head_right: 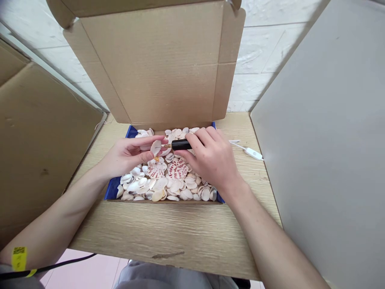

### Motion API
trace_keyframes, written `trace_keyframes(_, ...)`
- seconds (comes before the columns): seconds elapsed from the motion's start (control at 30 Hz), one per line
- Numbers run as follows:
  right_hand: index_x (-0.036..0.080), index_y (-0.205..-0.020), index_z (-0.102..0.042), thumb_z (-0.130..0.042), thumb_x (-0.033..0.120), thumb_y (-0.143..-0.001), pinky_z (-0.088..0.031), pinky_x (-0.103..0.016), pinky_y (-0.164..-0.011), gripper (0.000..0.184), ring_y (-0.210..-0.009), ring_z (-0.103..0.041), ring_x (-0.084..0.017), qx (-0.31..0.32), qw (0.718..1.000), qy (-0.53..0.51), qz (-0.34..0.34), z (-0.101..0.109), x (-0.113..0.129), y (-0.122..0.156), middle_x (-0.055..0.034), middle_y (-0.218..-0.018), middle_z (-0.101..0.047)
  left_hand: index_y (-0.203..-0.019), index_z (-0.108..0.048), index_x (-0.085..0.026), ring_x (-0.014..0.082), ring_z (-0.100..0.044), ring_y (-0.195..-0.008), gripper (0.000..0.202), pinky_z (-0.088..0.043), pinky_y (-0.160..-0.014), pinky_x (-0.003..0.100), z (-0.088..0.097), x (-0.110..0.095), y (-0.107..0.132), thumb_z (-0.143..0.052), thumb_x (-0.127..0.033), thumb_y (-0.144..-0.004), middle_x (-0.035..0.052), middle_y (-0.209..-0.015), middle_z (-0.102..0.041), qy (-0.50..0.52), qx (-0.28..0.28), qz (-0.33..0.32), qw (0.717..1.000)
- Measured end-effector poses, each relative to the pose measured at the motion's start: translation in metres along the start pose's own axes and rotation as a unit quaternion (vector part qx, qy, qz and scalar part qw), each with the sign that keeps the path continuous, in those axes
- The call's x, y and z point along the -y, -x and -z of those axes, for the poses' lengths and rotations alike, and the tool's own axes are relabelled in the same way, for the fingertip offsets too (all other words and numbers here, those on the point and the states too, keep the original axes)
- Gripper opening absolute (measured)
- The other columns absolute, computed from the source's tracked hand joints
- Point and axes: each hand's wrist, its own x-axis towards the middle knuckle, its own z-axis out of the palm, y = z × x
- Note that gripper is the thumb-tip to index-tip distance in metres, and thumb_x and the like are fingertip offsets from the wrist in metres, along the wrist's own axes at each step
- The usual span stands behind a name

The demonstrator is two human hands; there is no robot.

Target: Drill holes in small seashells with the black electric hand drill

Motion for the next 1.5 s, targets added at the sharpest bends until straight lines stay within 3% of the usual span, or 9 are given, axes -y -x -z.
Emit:
trace_keyframes(0.17,0.018,-0.099,-0.062,-0.056,0.046,-0.091,-0.042,-0.034,-0.074,0.03,-0.084,-0.056,-0.021,-0.01,1.0,0.006,0.017,0.003,0.0,0.0,-0.0074,-0.093,-0.069,-0.127,-0.062,-0.03,0.0235,-0.068,-0.107,0.047,-0.059,-0.072,0.027,0.002,0.003,0.0,-0.071,-0.031,-0.081,0.0064,-0.126,-0.068,0.005,0.026,0.005,1.0)
trace_keyframes(0.4,0.02,-0.104,-0.062,-0.054,0.044,-0.092,-0.043,-0.036,-0.078,0.028,-0.088,-0.058,-0.022,-0.004,1.0,-0.005,0.003,0.004,0.001,0.0,-0.0088,-0.098,-0.069,-0.125,-0.064,-0.027,0.0254,-0.068,-0.106,0.046,-0.06,-0.068,0.027,0.003,0.0,0.0,-0.073,-0.032,-0.08,0.0091,-0.128,-0.066,0.035,0.044,0.008,0.998)
trace_keyframes(0.53,0.017,-0.092,-0.064,-0.052,0.051,-0.092,-0.041,-0.031,-0.066,0.036,-0.075,-0.058,-0.018,0.01,1.0,-0.018,0.015,0.003,0.002,0.0,-0.0065,-0.082,-0.068,-0.122,-0.066,-0.026,0.0227,-0.07,-0.1,0.045,-0.059,-0.074,0.03,0.003,-0.001,0.0,-0.075,-0.031,-0.078,0.009,-0.125,-0.068,0.027,0.04,-0.005,0.999)
trace_keyframes(0.7,0.017,-0.08,-0.063,-0.048,0.052,-0.094,-0.032,-0.026,-0.053,0.041,-0.061,-0.056,-0.012,0.059,0.996,-0.052,0.037,0.002,0.004,0.0,-0.0007,-0.067,-0.064,-0.12,-0.068,-0.022,0.015,-0.069,-0.078,0.044,-0.057,-0.067,0.025,-0.001,-0.003,0.001,-0.076,-0.027,-0.076,0.0067,-0.104,-0.075,0.0,0.048,-0.004,0.999)
trace_keyframes(0.9,0.017,-0.08,-0.064,-0.049,0.054,-0.093,-0.03,-0.027,-0.053,0.042,-0.061,-0.057,-0.012,0.067,0.996,-0.053,0.02,0.003,0.005,0.0,-0.0006,-0.067,-0.066,-0.123,-0.066,-0.023,0.0186,-0.069,-0.088,0.045,-0.057,-0.069,0.027,-0.002,-0.008,0.003,-0.073,-0.032,-0.079,0.0089,-0.121,-0.07,-0.013,0.042,0.018,0.999)
trace_keyframes(1.07,0.017,-0.081,-0.065,-0.048,0.055,-0.093,-0.03,-0.027,-0.053,0.044,-0.062,-0.058,-0.013,0.073,0.996,-0.053,0.011,0.003,0.005,0.001,-0.0009,-0.069,-0.067,-0.116,-0.07,-0.023,0.0114,-0.063,-0.062,0.034,-0.048,-0.052,0.02,0.0,-0.013,0.001,-0.066,-0.035,-0.085,0.0015,-0.084,-0.076,-0.061,0.042,-0.005,0.997)
trace_keyframes(1.2,0.016,-0.08,-0.065,-0.049,0.054,-0.093,-0.03,-0.027,-0.052,0.043,-0.061,-0.058,-0.012,0.049,0.998,-0.04,0.021,0.002,0.005,0.001,-0.0003,-0.067,-0.066,-0.113,-0.071,-0.022,0.0148,-0.068,-0.081,0.031,-0.054,-0.065,0.022,0.0,-0.011,0.0,-0.069,-0.031,-0.083,0.0046,-0.1,-0.076,-0.037,0.038,-0.015,0.998)
trace_keyframes(1.33,0.016,-0.081,-0.066,-0.05,0.053,-0.093,-0.031,-0.026,-0.052,0.042,-0.062,-0.059,-0.013,0.042,0.998,-0.038,0.021,0.003,0.004,0.0,-0.0008,-0.068,-0.066,-0.123,-0.066,-0.022,0.0213,-0.069,-0.097,0.043,-0.057,-0.07,0.025,-0.001,-0.011,0.001,-0.071,-0.032,-0.081,0.0095,-0.118,-0.071,-0.007,0.035,0.013,0.999)
trace_keyframes(1.5,0.016,-0.08,-0.065,-0.052,0.051,-0.093,-0.034,-0.026,-0.054,0.04,-0.06,-0.057,-0.012,0.003,0.999,-0.03,0.02,0.004,0.005,-0.001,-0.0012,-0.067,-0.065,-0.126,-0.064,-0.022,0.0302,-0.055,-0.127,0.049,-0.057,-0.088,0.035,-0.002,-0.014,0.0,-0.073,-0.035,-0.079,0.0102,-0.136,-0.061,-0.019,0.014,0.021,1.0)
